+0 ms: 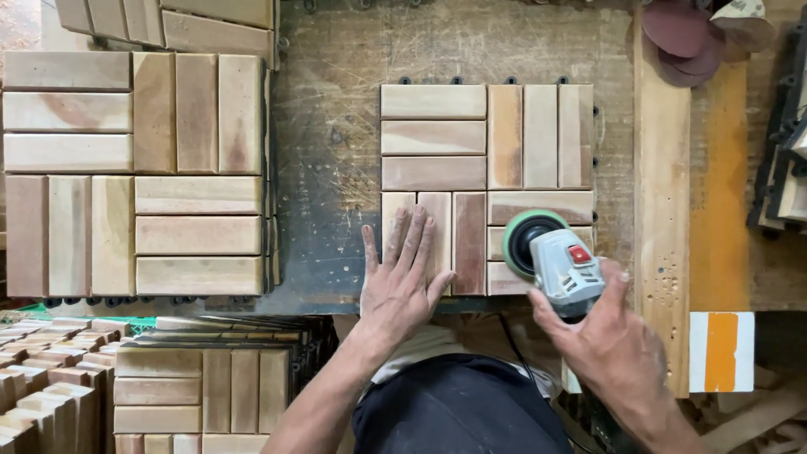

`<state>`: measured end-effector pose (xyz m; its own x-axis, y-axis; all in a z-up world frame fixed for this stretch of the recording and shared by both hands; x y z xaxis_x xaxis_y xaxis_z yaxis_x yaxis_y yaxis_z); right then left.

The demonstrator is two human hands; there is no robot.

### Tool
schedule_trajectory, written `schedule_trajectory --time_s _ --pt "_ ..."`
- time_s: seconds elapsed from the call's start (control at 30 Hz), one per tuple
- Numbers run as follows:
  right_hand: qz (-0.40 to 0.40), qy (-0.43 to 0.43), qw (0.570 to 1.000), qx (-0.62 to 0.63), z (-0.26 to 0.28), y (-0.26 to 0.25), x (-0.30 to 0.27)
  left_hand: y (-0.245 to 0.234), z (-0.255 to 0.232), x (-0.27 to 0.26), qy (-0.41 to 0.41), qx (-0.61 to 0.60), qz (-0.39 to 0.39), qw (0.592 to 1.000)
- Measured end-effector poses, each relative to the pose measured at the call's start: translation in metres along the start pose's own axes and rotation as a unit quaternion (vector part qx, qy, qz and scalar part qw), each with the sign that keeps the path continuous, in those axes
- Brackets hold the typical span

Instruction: The person uses a handheld orbital sander to smooth the surface of a wooden block composed of smaller rectangular pieces arranged in a geometric pattern. The person holds the block steady with their left hand while operating the sander with their right hand, moving it across the surface.

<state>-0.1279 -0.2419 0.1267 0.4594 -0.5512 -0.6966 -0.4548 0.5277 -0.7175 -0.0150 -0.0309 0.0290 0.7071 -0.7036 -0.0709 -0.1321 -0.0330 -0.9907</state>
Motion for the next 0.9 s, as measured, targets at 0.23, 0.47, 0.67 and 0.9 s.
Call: schedule_trajectory --time_s 0.23,0.47,0.67,0.9 --pt "-0.017 0.118 0.983 0.14 -0.022 -0.038 -0.009 0.007 0.011 0.053 -0.043 -0.024 0.224 0.973" --pt "-0.028 0.117 0.983 0.14 -0.024 -0.036 -0.007 -0.001 0.017 0.129 -0.004 -0.018 0.132 0.991" --pt "-0.004 0.017 0.999 0.028 0.005 0.0 -0.002 0.004 0.026 0.157 0.019 -0.044 -0.04 0.998" --pt "0.019 0.042 0.997 0.054 0.01 -0.008 -0.001 0.001 0.028 0.159 0.015 -0.043 -0.034 0.998"
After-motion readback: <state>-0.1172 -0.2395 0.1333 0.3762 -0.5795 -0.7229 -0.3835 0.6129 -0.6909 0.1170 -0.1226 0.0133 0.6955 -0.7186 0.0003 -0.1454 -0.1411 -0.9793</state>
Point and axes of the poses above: each hand's wrist, its own x-axis towards the middle knuckle, its own y-axis out of the palm, z = x × y, the point moved 6 cm from there along x, towards the middle knuckle, and after that the axes turned 8 degrees about z, right-handed, at the moved point
